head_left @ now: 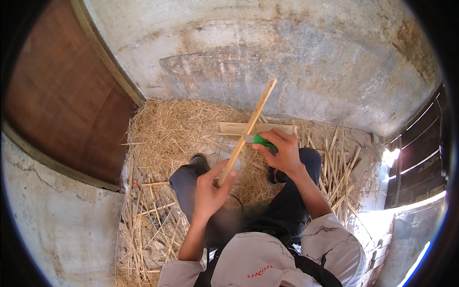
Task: The person whittles and shapes a thin wooden strip using a small green knife while holding it against another perpendicular wooden strip to create a joint.
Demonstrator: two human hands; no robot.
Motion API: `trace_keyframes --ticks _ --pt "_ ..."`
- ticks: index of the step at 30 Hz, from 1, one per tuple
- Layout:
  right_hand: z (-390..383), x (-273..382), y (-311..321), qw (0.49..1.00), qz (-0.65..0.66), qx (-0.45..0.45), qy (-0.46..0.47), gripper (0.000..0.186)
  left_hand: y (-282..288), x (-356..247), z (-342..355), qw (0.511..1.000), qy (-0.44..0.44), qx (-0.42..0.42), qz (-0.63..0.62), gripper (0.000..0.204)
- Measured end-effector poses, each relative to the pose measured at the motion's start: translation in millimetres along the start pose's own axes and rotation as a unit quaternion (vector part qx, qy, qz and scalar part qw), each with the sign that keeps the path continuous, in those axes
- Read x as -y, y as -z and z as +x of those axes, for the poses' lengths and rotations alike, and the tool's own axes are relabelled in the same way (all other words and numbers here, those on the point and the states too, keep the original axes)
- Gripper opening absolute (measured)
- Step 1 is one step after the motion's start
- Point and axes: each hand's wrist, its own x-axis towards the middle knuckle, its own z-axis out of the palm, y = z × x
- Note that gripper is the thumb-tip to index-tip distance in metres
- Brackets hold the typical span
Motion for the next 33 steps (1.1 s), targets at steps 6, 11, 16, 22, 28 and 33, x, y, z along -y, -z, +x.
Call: trace_keyframes --ticks 6,11,16,22,28,33 --pt "-1.1 0.2 1.4 1.0 -0.026 -0.001 0.002 0.028 -1.9 8.5 1.5 0.996 -0.071 -0.044 0.04 0.035" --pt "1.5 -0.7 2.2 1.0 -0.026 -0.006 0.008 0.028 -4.8 9.8 1.2 0.987 -0.109 -0.078 0.09 0.034" --pt "1.4 -8.4 1.8 0.999 -0.036 -0.004 -0.002 0.026 -2.4 2.0 -0.2 0.984 -0.102 -0.087 0.117 0.034" --pt "36.1 -73.9 47.7 0.965 -0.079 -0.113 -0.221 0.029 8.1 19.8 -19.7 0.98 -0.104 -0.062 0.157 0.034" --pt "30.6 -69.8 52.7 0.973 -0.025 -0.075 -0.217 0.023 17.1 34.9 -13.0 0.999 0.04 0.008 0.016 0.038" --pt "4.3 -33.0 20.4 0.986 0.003 -0.006 -0.165 0.025 10.3 31.4 -3.4 0.998 0.033 0.047 -0.037 0.046"
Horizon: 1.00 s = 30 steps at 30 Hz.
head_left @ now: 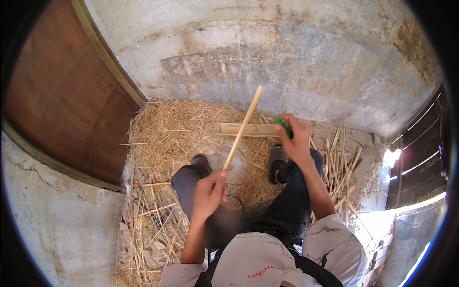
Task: The person whittles and shapes a thin wooden strip using a small green knife while holding it against another perpendicular wooden strip to create a joint.
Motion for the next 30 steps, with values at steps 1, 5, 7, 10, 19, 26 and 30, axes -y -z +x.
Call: trace_keyframes --ticks 1,5,7,10,19,26,30 --pt "-7.1 7.3 -6.9 1.0 0.011 0.022 0.014 0.025 0.1 -1.5 0.0 1.0 0.0 0.001 -0.004 0.046" --pt "-26.0 22.4 -22.5 0.989 0.051 0.034 0.135 0.03 -2.0 -6.6 8.0 0.999 -0.031 0.019 -0.005 0.044" --pt "-31.2 30.8 -27.5 0.988 0.046 0.044 0.142 0.03 -4.2 -4.9 11.1 0.998 -0.057 0.013 0.004 0.043" --pt "-34.6 35.9 -33.0 0.984 0.034 0.053 0.167 0.029 -7.4 -11.7 11.9 0.999 -0.05 0.009 -0.005 0.042" --pt "-45.4 39.4 -46.7 0.976 0.034 0.06 0.209 0.029 -9.3 -26.7 15.0 0.995 -0.094 0.034 0.009 0.044" --pt "-51.8 44.4 -50.9 0.972 0.035 0.087 0.213 0.031 -16.8 -27.8 16.1 0.994 -0.112 0.019 -0.004 0.039" --pt "-48.9 50.6 -49.2 0.98 0.039 0.063 0.185 0.03 -16.2 -29.7 12.9 0.991 -0.121 -0.009 0.048 0.039"
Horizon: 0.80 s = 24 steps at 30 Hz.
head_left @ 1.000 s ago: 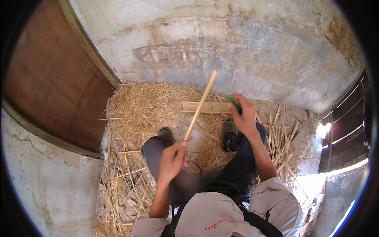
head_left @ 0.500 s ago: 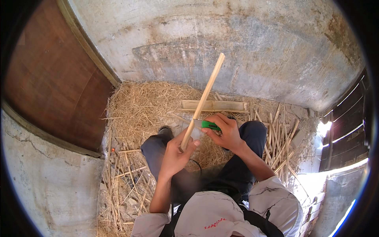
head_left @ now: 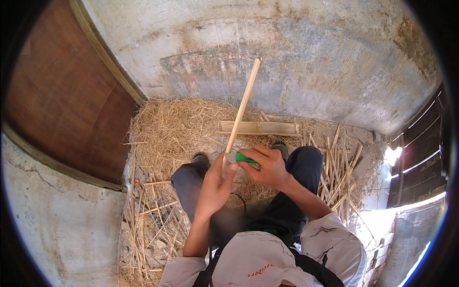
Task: The person whittles and shapes a thin wooden strip using a small green knife while holding it against another perpendicular wooden strip to create a joint.
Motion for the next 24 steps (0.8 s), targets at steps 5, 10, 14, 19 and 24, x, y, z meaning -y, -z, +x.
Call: trace_keyframes --ticks 5,10,14,19,24 --pt "1.7 -4.5 -0.1 1.0 0.005 -0.011 0.002 0.024 -3.1 4.7 -4.6 0.996 -0.009 -0.029 0.08 0.037" --pt "-2.5 -2.0 0.4 0.999 -0.019 0.03 0.01 0.028 -3.8 5.7 -3.4 0.997 -0.001 0.002 0.072 0.03" --pt "-2.0 0.5 0.7 0.999 -0.031 0.036 0.01 0.03 -6.4 1.0 -4.6 0.994 -0.012 -0.007 0.106 0.029" --pt "-1.8 2.6 1.6 0.999 -0.038 0.021 0.004 0.032 -7.8 -3.9 -4.6 0.994 -0.001 -0.005 0.108 0.029" --pt "-0.3 2.9 4.9 0.998 -0.051 0.019 0.011 0.034 -7.3 -1.6 -5.7 0.994 -0.007 -0.007 0.113 0.03"
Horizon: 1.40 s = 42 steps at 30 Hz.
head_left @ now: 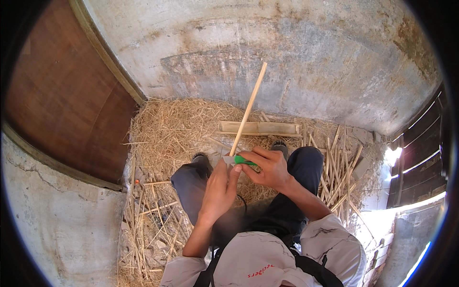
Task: The person whittles and shapes a thin wooden strip using a small green knife while holding it against another perpendicular wooden strip to create a joint.
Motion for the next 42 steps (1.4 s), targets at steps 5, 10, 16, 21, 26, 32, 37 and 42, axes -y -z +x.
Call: trace_keyframes --ticks 5,10,16,21,26,32,37,42 --pt "3.1 1.0 1.6 1.0 -0.015 -0.019 0.016 0.032 1.9 -4.0 -1.2 1.0 0.015 0.003 -0.012 0.03" --pt "4.0 2.4 3.5 0.999 -0.019 -0.02 0.016 0.03 5.5 -4.6 -3.8 1.0 0.022 0.02 -0.008 0.032" --pt "11.3 -15.1 11.5 0.997 -0.036 -0.06 -0.026 0.025 4.0 2.3 -13.3 1.0 0.021 0.017 0.013 0.045" --pt "11.5 -18.5 11.1 0.998 -0.034 -0.052 -0.018 0.026 6.2 0.3 -14.6 0.999 0.04 0.025 -0.009 0.045" --pt "12.2 -25.3 11.3 0.998 -0.003 -0.042 -0.04 0.03 9.9 1.0 -16.8 0.998 0.048 0.035 -0.012 0.045" --pt "16.0 -27.1 9.8 0.998 -0.02 -0.063 -0.016 0.028 14.6 1.7 -20.4 0.997 0.058 0.039 -0.016 0.045" --pt "16.9 -33.1 11.6 0.998 -0.013 -0.057 -0.03 0.028 13.5 10.0 -24.6 0.999 0.032 0.024 0.007 0.043" --pt "23.8 -37.8 19.3 0.998 0.005 -0.051 -0.045 0.027 15.4 9.9 -28.1 0.998 0.052 0.025 0.013 0.043"
